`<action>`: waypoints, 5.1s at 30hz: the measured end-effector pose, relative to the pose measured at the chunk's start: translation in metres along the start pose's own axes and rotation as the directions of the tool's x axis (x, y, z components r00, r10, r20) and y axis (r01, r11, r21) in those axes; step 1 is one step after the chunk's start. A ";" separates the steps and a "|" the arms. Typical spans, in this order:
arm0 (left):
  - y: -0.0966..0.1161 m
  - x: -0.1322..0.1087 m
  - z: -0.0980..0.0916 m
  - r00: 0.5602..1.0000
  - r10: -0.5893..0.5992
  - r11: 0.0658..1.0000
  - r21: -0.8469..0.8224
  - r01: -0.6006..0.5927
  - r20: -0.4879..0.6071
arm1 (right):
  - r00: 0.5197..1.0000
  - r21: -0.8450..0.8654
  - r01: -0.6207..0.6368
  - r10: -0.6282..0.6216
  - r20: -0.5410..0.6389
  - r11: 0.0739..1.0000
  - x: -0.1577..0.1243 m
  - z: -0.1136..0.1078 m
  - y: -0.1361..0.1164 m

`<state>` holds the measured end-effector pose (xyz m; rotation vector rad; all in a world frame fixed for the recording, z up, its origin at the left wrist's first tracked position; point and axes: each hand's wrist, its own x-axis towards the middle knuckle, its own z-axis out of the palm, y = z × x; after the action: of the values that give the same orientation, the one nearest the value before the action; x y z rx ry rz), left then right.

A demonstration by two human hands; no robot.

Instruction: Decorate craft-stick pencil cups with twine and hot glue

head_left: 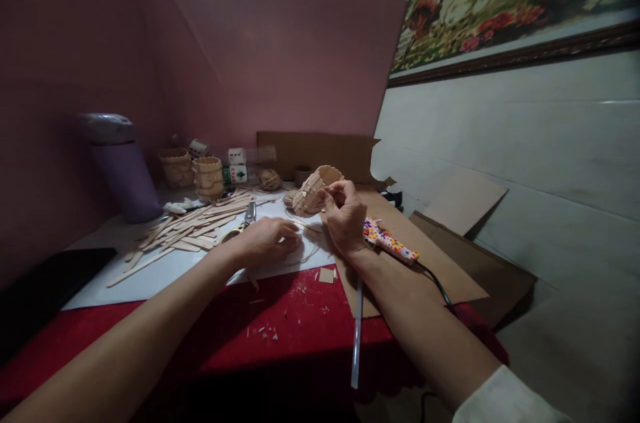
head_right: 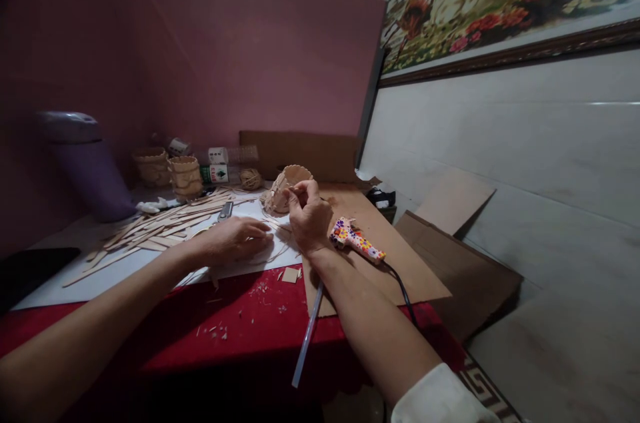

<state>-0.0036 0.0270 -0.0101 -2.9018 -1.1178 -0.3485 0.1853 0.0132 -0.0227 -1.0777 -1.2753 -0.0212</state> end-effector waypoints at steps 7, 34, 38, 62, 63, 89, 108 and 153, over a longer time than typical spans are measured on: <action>-0.006 0.000 -0.005 0.972 -0.201 0.967 0.187 0.176 0.124 | 0.988 0.161 -0.077 0.053 0.144 0.984 -0.001 0.003 -0.001; -0.008 -0.015 -0.018 0.922 -0.119 0.937 -0.265 0.227 0.369 | 0.933 0.014 0.103 -0.102 0.346 0.995 -0.004 -0.002 -0.006; -0.008 -0.013 -0.010 0.947 -0.093 0.966 -0.204 0.161 0.307 | 0.904 0.203 -0.087 -0.008 0.427 0.975 -0.005 0.002 -0.006; -0.007 -0.012 -0.033 0.980 -0.194 0.541 -0.828 0.147 0.047 | 0.913 0.112 0.144 -0.175 0.368 0.983 -0.006 -0.006 -0.018; -0.007 -0.012 -0.034 0.975 -0.216 0.535 -0.830 0.159 0.048 | 0.920 0.108 0.146 -0.175 0.352 0.983 -0.006 -0.007 -0.018; -0.032 -0.006 -0.036 0.221 -0.894 0.360 -0.919 -0.163 -0.389 | 0.977 0.327 -0.078 0.007 0.214 0.942 0.001 -0.012 -0.020; -0.012 -0.016 -0.043 0.746 -0.657 -0.084 -0.973 -0.216 -0.109 | 0.783 0.366 0.084 -0.288 0.551 0.927 -0.002 -0.010 -0.021; -0.007 -0.015 -0.028 0.641 -0.378 0.886 -0.462 0.042 -0.668 | 0.637 0.489 -0.705 0.155 0.755 0.514 -0.002 -0.021 -0.042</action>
<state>-0.0252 0.0196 0.0137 -2.3809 -1.3019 -1.7896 0.1772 -0.0244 0.0039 -0.6174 -1.3096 1.3361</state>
